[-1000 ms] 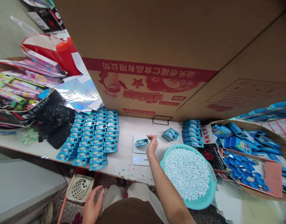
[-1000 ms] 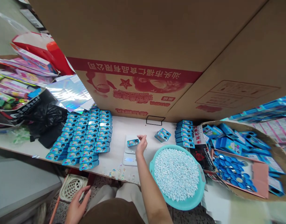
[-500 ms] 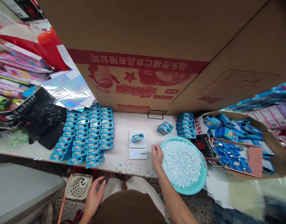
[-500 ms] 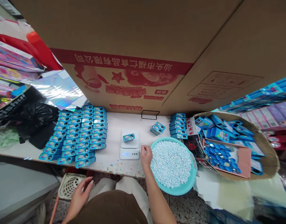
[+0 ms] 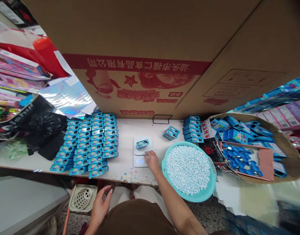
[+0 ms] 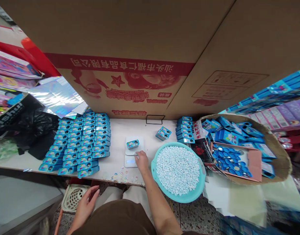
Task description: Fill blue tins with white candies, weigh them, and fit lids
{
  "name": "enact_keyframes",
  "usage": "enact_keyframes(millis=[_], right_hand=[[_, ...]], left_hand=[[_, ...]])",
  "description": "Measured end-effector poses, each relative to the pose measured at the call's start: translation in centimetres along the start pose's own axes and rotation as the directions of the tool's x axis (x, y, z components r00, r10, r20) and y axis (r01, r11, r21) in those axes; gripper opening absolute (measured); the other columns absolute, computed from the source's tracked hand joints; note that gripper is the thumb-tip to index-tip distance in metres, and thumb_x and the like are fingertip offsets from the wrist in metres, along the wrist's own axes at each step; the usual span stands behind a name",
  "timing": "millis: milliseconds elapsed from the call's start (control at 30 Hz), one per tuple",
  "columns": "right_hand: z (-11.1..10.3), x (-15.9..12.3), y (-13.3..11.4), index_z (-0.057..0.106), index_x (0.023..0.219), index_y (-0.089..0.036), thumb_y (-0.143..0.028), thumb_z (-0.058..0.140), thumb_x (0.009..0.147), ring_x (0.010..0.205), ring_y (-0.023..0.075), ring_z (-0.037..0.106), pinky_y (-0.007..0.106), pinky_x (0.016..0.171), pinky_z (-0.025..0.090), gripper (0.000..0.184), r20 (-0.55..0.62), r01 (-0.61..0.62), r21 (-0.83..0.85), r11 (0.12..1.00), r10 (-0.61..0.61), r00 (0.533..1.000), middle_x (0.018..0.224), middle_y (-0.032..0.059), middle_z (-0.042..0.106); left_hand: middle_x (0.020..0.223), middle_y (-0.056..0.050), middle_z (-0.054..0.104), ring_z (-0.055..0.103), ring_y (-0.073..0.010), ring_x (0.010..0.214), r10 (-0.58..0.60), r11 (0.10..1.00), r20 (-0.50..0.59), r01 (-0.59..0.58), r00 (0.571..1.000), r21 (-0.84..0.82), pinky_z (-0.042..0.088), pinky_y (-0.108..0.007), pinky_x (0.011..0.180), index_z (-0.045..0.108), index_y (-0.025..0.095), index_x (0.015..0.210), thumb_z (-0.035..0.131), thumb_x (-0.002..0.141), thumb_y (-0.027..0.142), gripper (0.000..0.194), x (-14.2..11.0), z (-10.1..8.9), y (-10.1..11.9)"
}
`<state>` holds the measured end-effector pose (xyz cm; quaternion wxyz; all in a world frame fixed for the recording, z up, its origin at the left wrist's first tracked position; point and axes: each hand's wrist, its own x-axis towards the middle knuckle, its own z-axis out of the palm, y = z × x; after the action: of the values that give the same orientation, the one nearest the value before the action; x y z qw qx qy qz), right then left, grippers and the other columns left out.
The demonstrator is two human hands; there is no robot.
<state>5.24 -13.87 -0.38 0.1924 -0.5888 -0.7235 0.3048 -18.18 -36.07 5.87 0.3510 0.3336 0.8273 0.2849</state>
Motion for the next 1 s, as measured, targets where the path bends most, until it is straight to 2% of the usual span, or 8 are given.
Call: enact_keyframes(millis=[167, 267, 333, 433, 567, 633, 733, 1000], right_hand=[[0.3, 0.2, -0.4, 0.067, 0.098, -0.021, -0.019, 0.054, 0.079, 0.09, 0.0221, 0.059, 0.032, 0.081, 0.046, 0.023, 0.042, 0.039, -0.021, 0.999, -0.038, 0.998, 0.091, 0.0074, 0.064], [-0.1, 0.1, -1.0, 0.066, 0.098, -0.019, -0.023, 0.052, 0.082, 0.089, 0.0208, 0.059, 0.032, 0.081, 0.046, 0.022, 0.016, 0.06, 0.007, 0.998, -0.06, 0.998, 0.09, 0.007, 0.064], [-1.0, -0.2, -1.0, 0.066, 0.098, -0.019, -0.024, 0.048, 0.085, 0.088, 0.0197, 0.058, 0.032, 0.081, 0.046, 0.022, -0.044, 0.091, 0.028, 0.995, -0.09, 0.995, 0.089, 0.0066, 0.063], [-3.5, -1.2, 0.4, 0.066, 0.095, -0.02, -0.025, 0.043, 0.088, 0.09, 0.0199, 0.055, 0.035, 0.085, 0.044, 0.025, -0.205, 0.105, 0.0, 0.994, -0.103, 0.973, 0.089, 0.007, 0.062], [-7.1, -3.3, 4.6, 0.064, 0.1, -0.018, -0.03, 0.04, 0.088, 0.095, 0.0238, 0.052, 0.041, 0.087, 0.042, 0.029, -0.405, -0.075, -0.103, 0.992, 0.027, 0.914, 0.094, 0.0107, 0.059], [-8.2, -4.2, 6.7, 0.063, 0.103, -0.014, -0.033, 0.041, 0.087, 0.096, 0.0255, 0.052, 0.041, 0.087, 0.043, 0.033, -0.394, -0.144, -0.146, 0.979, 0.076, 0.916, 0.097, 0.0129, 0.058], [-8.9, -4.7, 8.7, 0.063, 0.103, -0.015, -0.032, 0.042, 0.085, 0.089, 0.0229, 0.056, 0.036, 0.082, 0.045, 0.032, -0.303, -0.174, -0.148, 0.974, 0.123, 0.945, 0.097, 0.0116, 0.059], [-9.5, -3.2, 9.4, 0.065, 0.085, -0.017, -0.022, 0.043, 0.083, 0.078, 0.0184, 0.058, 0.029, 0.075, 0.043, 0.024, -0.228, -0.189, -0.214, 0.958, 0.139, 0.964, 0.085, 0.0079, 0.062]], left_hand=[[0.098, -0.009, 0.069, 0.063, -0.0243, 0.095, -0.055, 0.996, -0.017, 0.053, 0.998, -0.065, 0.05, -0.038, 0.086, 0.067, 0.018, 0.092, 0.059, 0.067, 0.06, 0.05, -0.7, 0.1, 0.0], [0.097, -0.01, 0.069, 0.063, -0.0246, 0.095, -0.062, 0.995, -0.025, 0.059, 0.998, -0.077, 0.051, -0.038, 0.085, 0.067, 0.018, 0.092, 0.06, 0.065, 0.061, 0.051, -1.0, 0.0, 0.0], [0.097, -0.01, 0.069, 0.063, -0.025, 0.094, -0.066, 0.995, -0.027, 0.064, 0.997, -0.077, 0.051, -0.039, 0.084, 0.067, 0.018, 0.093, 0.06, 0.065, 0.061, 0.052, -1.0, 0.0, 0.0], [0.096, -0.009, 0.069, 0.064, -0.0252, 0.093, -0.066, 0.995, -0.024, 0.064, 0.998, -0.078, 0.051, -0.039, 0.084, 0.067, 0.018, 0.093, 0.06, 0.065, 0.062, 0.053, -1.0, 0.0, -0.3], [0.094, -0.008, 0.069, 0.064, -0.0251, 0.092, -0.034, 0.996, -0.012, 0.033, 0.999, -0.081, 0.051, -0.039, 0.085, 0.067, 0.018, 0.091, 0.06, 0.065, 0.063, 0.052, -0.5, 0.4, -0.6], [0.094, -0.009, 0.069, 0.064, -0.0249, 0.092, -0.008, 0.998, 0.006, 0.009, 1.0, -0.065, 0.051, -0.039, 0.086, 0.066, 0.018, 0.091, 0.059, 0.065, 0.063, 0.052, 0.0, 0.6, -0.4], [0.096, -0.009, 0.069, 0.064, -0.0248, 0.093, 0.041, 0.999, 0.045, -0.039, 0.998, -0.03, 0.05, -0.039, 0.087, 0.066, 0.018, 0.092, 0.058, 0.067, 0.063, 0.052, 0.9, 1.0, 0.2], [0.101, -0.01, 0.069, 0.063, -0.0251, 0.097, 0.164, 0.982, 0.116, -0.173, 0.98, 0.071, 0.048, -0.04, 0.092, 0.066, 0.019, 0.093, 0.055, 0.07, 0.06, 0.048, 2.8, 1.7, 1.8]])
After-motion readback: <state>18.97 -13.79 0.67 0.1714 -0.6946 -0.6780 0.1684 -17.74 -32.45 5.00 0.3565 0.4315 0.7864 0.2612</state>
